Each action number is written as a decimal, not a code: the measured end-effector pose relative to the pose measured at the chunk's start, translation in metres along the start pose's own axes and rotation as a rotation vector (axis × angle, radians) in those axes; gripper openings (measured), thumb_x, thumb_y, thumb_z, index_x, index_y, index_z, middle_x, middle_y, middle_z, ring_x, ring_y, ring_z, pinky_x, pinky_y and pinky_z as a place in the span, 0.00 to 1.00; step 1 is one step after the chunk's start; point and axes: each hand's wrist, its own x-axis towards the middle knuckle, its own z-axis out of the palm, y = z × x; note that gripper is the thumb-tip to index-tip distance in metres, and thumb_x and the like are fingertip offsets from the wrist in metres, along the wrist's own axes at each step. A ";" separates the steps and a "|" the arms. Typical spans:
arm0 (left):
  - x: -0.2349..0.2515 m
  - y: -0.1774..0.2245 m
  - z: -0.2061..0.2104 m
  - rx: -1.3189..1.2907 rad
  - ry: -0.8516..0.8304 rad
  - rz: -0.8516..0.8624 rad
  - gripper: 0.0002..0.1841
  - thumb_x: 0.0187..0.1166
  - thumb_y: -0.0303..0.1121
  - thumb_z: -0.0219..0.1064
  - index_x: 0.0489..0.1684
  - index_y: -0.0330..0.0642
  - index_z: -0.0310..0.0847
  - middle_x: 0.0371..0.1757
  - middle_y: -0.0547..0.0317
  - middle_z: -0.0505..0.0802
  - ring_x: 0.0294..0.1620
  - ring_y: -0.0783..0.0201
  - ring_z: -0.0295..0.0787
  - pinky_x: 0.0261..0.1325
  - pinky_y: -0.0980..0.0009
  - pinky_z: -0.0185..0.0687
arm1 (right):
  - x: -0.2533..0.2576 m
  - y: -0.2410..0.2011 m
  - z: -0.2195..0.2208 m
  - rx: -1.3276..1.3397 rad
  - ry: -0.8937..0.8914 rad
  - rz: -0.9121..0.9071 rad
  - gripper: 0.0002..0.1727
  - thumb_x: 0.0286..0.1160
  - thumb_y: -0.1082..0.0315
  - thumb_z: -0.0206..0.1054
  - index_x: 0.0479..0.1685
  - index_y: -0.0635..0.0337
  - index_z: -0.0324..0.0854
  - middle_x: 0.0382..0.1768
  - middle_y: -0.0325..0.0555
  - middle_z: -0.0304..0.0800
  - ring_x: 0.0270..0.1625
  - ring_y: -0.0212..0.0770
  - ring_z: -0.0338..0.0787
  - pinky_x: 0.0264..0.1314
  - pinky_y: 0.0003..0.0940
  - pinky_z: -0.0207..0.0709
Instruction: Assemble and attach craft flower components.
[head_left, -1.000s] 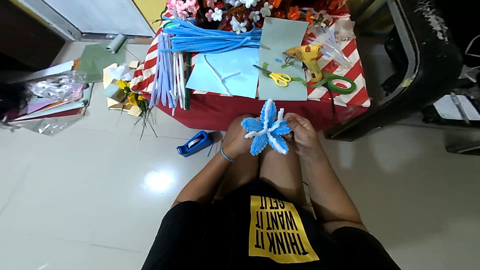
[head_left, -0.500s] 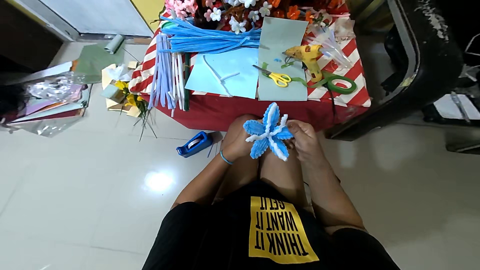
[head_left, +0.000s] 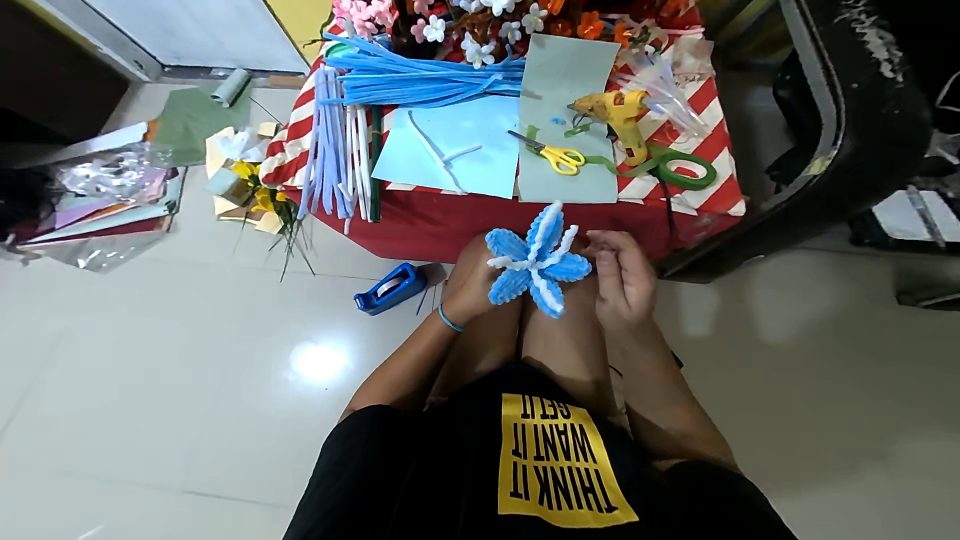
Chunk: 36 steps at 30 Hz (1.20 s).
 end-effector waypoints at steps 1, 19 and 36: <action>0.001 -0.004 0.000 0.007 0.012 0.022 0.08 0.73 0.23 0.69 0.43 0.27 0.86 0.39 0.60 0.93 0.44 0.82 0.88 0.54 0.80 0.85 | 0.000 -0.003 -0.004 -0.190 0.016 -0.102 0.17 0.90 0.67 0.52 0.60 0.68 0.82 0.48 0.53 0.87 0.52 0.38 0.88 0.58 0.32 0.83; 0.007 0.005 0.021 -0.104 0.138 0.089 0.04 0.69 0.17 0.68 0.37 0.27 0.85 0.34 0.66 0.93 0.40 0.84 0.88 0.51 0.80 0.86 | 0.002 -0.009 0.019 -0.852 0.018 -0.111 0.20 0.75 0.70 0.63 0.63 0.67 0.87 0.43 0.57 0.87 0.53 0.59 0.83 0.59 0.58 0.65; 0.003 -0.012 -0.001 0.183 0.096 -0.042 0.07 0.72 0.30 0.71 0.40 0.35 0.90 0.39 0.57 0.94 0.45 0.71 0.91 0.55 0.65 0.88 | 0.014 0.000 -0.017 0.127 -0.312 0.252 0.27 0.73 0.69 0.71 0.73 0.64 0.78 0.56 0.44 0.90 0.57 0.32 0.88 0.66 0.36 0.83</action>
